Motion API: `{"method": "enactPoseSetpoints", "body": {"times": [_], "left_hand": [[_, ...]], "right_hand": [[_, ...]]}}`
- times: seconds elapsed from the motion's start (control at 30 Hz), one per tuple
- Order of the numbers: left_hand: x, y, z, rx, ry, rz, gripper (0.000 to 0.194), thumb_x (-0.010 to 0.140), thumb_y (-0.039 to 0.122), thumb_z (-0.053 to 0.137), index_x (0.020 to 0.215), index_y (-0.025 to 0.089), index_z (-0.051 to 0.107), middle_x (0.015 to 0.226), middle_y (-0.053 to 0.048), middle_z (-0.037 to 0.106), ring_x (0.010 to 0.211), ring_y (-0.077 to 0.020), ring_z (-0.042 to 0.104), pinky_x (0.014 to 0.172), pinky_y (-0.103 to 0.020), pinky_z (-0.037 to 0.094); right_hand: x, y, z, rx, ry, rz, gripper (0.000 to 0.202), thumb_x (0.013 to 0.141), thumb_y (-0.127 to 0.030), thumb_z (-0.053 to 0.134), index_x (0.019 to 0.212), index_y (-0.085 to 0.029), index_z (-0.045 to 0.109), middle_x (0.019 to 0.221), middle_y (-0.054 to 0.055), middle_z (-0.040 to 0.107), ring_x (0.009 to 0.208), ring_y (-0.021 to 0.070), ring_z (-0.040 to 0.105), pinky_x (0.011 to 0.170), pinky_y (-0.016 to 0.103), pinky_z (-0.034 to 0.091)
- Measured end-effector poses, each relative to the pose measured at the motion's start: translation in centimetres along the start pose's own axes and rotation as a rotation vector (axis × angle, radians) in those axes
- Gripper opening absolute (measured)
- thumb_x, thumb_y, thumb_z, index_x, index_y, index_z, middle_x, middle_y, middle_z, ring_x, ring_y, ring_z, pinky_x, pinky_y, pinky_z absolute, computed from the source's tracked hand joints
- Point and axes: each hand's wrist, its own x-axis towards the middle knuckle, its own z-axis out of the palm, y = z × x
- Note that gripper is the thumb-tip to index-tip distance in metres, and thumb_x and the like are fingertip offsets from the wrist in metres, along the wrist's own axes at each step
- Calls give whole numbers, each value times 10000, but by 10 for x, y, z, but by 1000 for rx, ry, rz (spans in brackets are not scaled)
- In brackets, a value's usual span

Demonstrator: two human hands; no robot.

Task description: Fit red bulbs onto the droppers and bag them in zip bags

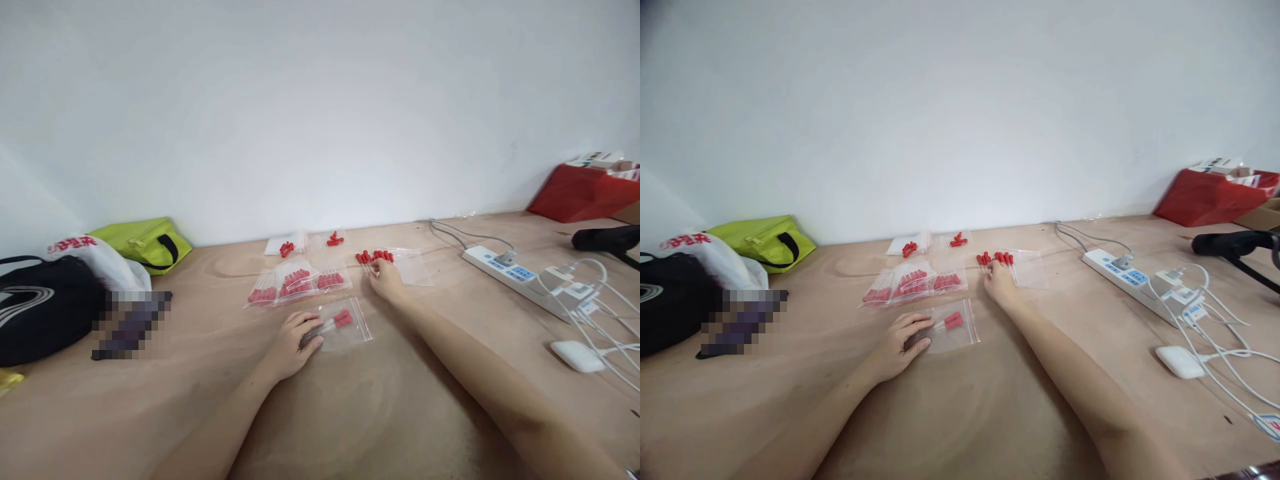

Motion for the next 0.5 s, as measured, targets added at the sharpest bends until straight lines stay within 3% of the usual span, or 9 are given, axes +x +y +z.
{"method": "enactPoseSetpoints", "body": {"times": [0.17, 0.37, 0.5], "left_hand": [[0, 0, 1, -18, 10, 4, 257, 806, 270, 499, 1038, 210, 593, 1097, -75, 580, 1029, -214, 505, 895, -407, 412], [-1, 2, -1, -41, 2, 3, 255, 810, 269, 498, 1031, 209, 611, 1088, -78, 582, 1026, -214, 508, 896, -406, 413], [0, 3, -1, -45, -6, -6, 243, 812, 270, 499, 1014, 223, 627, 1089, -74, 581, 1029, -216, 509, 893, -402, 418]], "right_hand": [[34, -11, 11, -166, -62, 179, 273, 784, -217, 468, 1027, -95, 497, 1002, 165, 585, 922, 225, 557, 750, 290, 398], [38, -15, 14, -201, -66, 266, 410, 825, -396, 427, 1040, -54, 496, 994, 217, 576, 927, 287, 568, 729, 343, 419], [38, -11, 14, -217, -72, 275, 405, 822, -417, 439, 1004, -67, 528, 1013, 222, 569, 932, 274, 570, 748, 331, 421]]}}
